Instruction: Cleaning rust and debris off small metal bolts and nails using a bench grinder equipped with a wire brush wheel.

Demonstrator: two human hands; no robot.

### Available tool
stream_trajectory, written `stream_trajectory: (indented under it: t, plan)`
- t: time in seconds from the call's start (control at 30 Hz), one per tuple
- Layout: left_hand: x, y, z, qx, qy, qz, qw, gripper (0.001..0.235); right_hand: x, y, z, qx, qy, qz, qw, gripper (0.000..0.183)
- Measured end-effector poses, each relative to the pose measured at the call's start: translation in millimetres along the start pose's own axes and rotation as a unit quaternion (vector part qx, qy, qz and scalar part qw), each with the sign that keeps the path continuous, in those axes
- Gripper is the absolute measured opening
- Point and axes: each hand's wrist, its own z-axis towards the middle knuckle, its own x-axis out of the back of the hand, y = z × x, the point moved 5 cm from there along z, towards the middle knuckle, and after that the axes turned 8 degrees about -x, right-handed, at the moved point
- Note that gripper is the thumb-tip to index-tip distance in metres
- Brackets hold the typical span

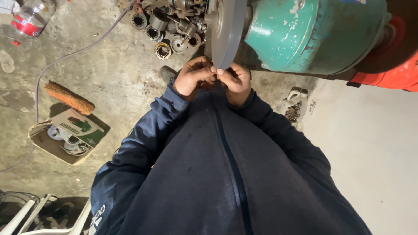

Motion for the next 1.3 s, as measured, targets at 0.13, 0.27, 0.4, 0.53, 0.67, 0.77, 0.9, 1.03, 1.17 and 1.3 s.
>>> stream_trajectory:
  t: [0.13,0.27,0.4,0.53,0.67,0.77,0.9,1.03,1.17,1.3]
  plan:
    - [-3.4,6.1,-1.0,0.011,0.007,0.006,1.000,0.009,-3.9,-7.0,-2.2,-0.034,0.012,0.017,0.999,0.012]
    - [-4.0,6.4,-0.6,0.024,0.009,0.017,1.000,0.010,-3.6,-10.1,-2.3,-0.081,0.017,0.041,0.996,0.012]
    - [-8.6,12.7,-1.7,0.044,0.023,0.044,0.998,0.010,-5.1,-12.7,-2.7,-0.126,0.021,0.060,0.990,0.013]
    - [-3.7,10.0,0.1,0.040,0.023,0.038,0.998,0.012,-11.4,-17.3,-4.8,-0.161,0.032,0.073,0.984,0.014]
    - [-5.0,11.8,0.2,0.040,0.019,0.054,0.998,0.011,-7.9,-9.0,-5.5,-0.150,0.042,0.083,0.984,0.011]
    - [-2.7,8.4,-1.0,0.017,-0.002,0.030,0.999,0.011,-9.2,-9.6,-7.1,-0.112,0.030,0.066,0.991,0.011]
    - [-2.0,6.7,-2.5,-0.009,-0.026,0.001,1.000,0.011,-6.2,-6.8,-7.8,-0.019,0.026,-0.011,0.999,0.014]
    - [-7.7,10.1,-8.9,0.001,-0.019,0.032,0.999,0.011,2.2,-9.0,-11.1,0.096,0.045,-0.118,0.987,0.010]
    - [-18.4,15.8,-21.4,-0.051,-0.069,0.095,0.992,0.011,-21.5,-57.8,-37.9,0.308,0.098,-0.364,0.873,0.011]
    - [-29.3,15.2,-42.6,-0.066,-0.112,0.071,0.989,0.015,-31.1,-73.6,-61.4,0.431,0.077,-0.454,0.776,0.015]
